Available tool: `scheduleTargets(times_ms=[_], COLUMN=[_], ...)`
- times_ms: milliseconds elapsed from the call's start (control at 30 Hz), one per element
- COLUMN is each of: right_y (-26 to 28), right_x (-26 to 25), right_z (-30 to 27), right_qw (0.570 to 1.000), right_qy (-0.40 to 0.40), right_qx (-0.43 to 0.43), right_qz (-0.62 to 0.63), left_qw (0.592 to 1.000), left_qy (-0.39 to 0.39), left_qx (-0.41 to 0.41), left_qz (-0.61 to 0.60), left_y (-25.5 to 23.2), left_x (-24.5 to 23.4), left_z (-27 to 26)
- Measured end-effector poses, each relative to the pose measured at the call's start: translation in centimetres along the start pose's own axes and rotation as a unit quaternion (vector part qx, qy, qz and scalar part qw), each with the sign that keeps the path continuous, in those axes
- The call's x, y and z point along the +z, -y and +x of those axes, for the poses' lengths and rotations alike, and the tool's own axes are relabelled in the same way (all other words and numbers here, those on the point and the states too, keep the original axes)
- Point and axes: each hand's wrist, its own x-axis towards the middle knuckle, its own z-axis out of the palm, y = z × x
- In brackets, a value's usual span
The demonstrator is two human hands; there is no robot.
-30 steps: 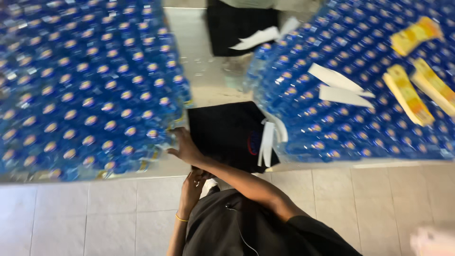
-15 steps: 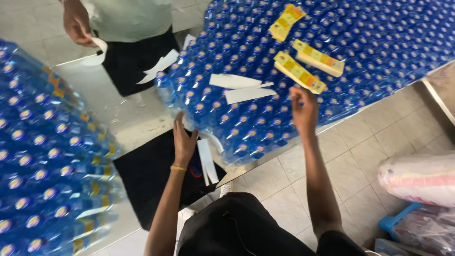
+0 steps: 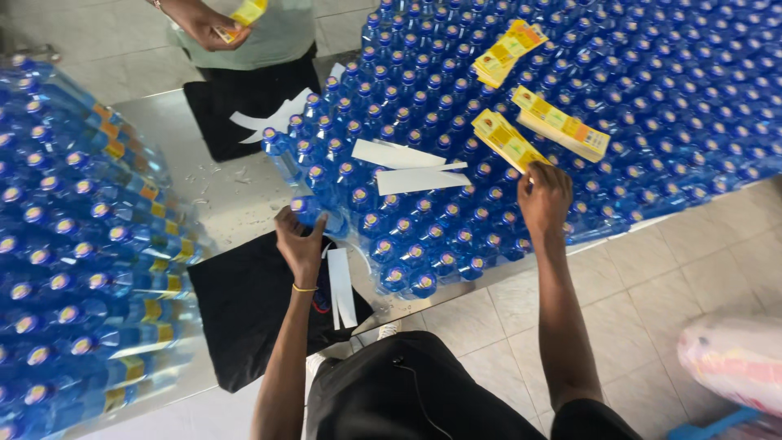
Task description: The person repeatedly picks up a plastic water bottle, places a yellow label on it, and sets it aside. They also handle white paper strips, folding and placing them on the table. The task is performed at a table surrounded by stacks of bottled water.
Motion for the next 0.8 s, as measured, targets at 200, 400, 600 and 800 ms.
scheduleTargets(times_ms=[200, 400, 600, 800], right_y=[-0.7, 2.8, 18.6, 33.7], right_x=[-0.3, -5.8, -12.6, -17.1], right_z=[0.3, 2.3, -0.6, -3.6], right_qw=[0.997, 0.984, 0.843, 0.634], right_qy=[-0.067, -0.13, -0.019, 0.322], right_qx=[0.0, 0.014, 0.243, 0.382], right_qz=[0.037, 0.12, 0.479, 0.591], left_qw=[0.97, 0.975, 0.953, 0.958], left_qy=[-0.198, -0.157, 0.03, 0.036], left_qx=[0.062, -0.146, -0.207, -0.04], left_qz=[-0.126, 0.056, 0.219, 0.283], left_y=[1.1, 3.1, 7.7, 3.6], left_x=[-9.6, -15.2, -11.9, -14.5], left_z=[-1.2, -4.6, -5.9, -6.5])
